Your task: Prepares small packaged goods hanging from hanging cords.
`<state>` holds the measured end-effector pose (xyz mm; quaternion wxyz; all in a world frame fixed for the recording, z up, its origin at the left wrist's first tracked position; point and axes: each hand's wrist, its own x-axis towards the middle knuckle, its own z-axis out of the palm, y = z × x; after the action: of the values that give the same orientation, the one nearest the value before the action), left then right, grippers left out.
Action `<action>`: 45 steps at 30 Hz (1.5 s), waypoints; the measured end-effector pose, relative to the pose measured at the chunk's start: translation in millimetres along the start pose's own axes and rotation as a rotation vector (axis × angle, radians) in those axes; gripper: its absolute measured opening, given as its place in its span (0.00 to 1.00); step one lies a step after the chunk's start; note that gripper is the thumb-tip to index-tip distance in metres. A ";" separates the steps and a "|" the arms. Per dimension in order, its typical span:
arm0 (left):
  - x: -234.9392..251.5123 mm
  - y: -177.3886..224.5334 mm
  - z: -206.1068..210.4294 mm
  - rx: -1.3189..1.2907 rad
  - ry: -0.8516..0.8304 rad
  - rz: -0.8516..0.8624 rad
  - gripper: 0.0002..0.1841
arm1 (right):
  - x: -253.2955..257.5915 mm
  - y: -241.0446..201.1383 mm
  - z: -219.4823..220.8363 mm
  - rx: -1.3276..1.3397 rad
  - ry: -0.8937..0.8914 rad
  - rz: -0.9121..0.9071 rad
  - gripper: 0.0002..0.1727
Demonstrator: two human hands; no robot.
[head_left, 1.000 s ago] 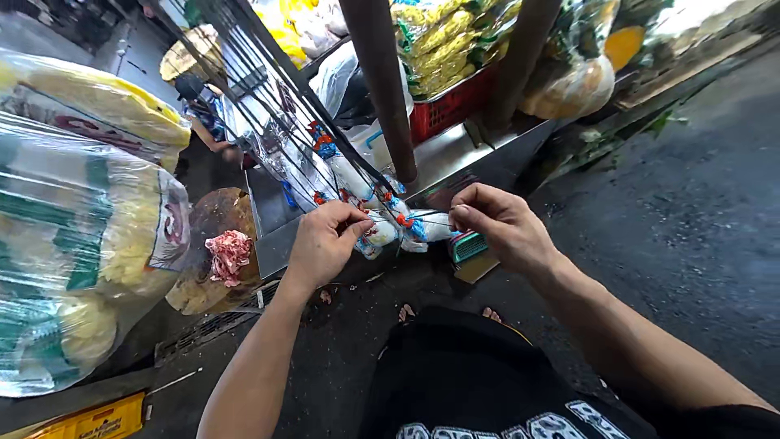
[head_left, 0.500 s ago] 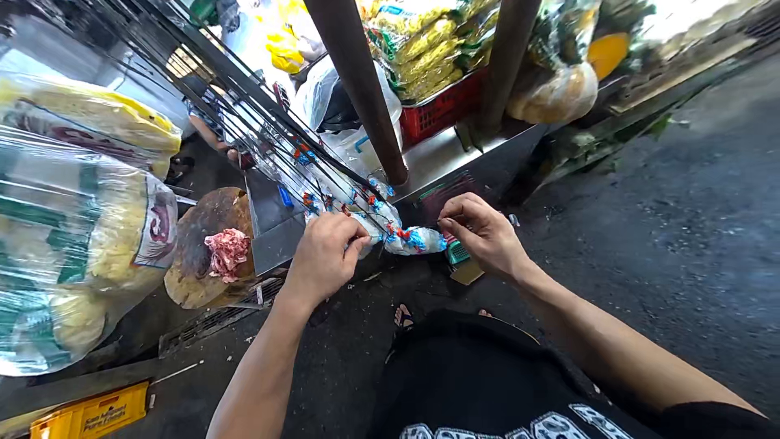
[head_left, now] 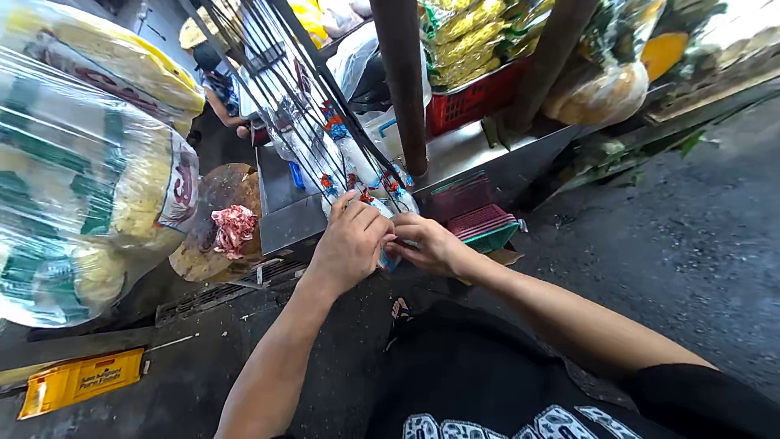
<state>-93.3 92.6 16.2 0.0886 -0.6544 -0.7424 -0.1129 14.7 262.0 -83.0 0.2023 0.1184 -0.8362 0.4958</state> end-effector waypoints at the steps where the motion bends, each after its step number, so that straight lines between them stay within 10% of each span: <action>1: -4.6 -4.2 -0.2 0.005 0.010 -0.003 0.11 | 2.4 1.4 7.5 0.020 -0.027 -0.012 0.12; 17: -31.7 -22.1 -1.3 -0.404 0.343 0.122 0.09 | -2.4 21.9 36.2 0.034 0.002 0.117 0.12; 24: -51.2 -50.9 16.1 -0.479 0.636 -0.276 0.11 | -16.5 26.7 46.1 0.217 0.135 0.138 0.09; 29: -51.5 -80.5 25.2 -0.662 0.572 -0.513 0.37 | -5.5 12.9 28.6 0.184 0.126 0.218 0.13; 34: -3.9 -106.5 3.3 -0.838 0.611 -0.398 0.65 | 17.5 -2.6 22.6 0.014 0.178 0.286 0.18; 45: 30.2 -100.6 -14.9 -0.846 0.835 -0.226 0.48 | 107.1 -37.8 -54.2 0.000 0.589 0.026 0.19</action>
<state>-197.1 105.3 33.7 0.0920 -0.4503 -0.6006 -0.6542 -53.6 291.7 18.5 0.4299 -0.0416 -0.7431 0.5112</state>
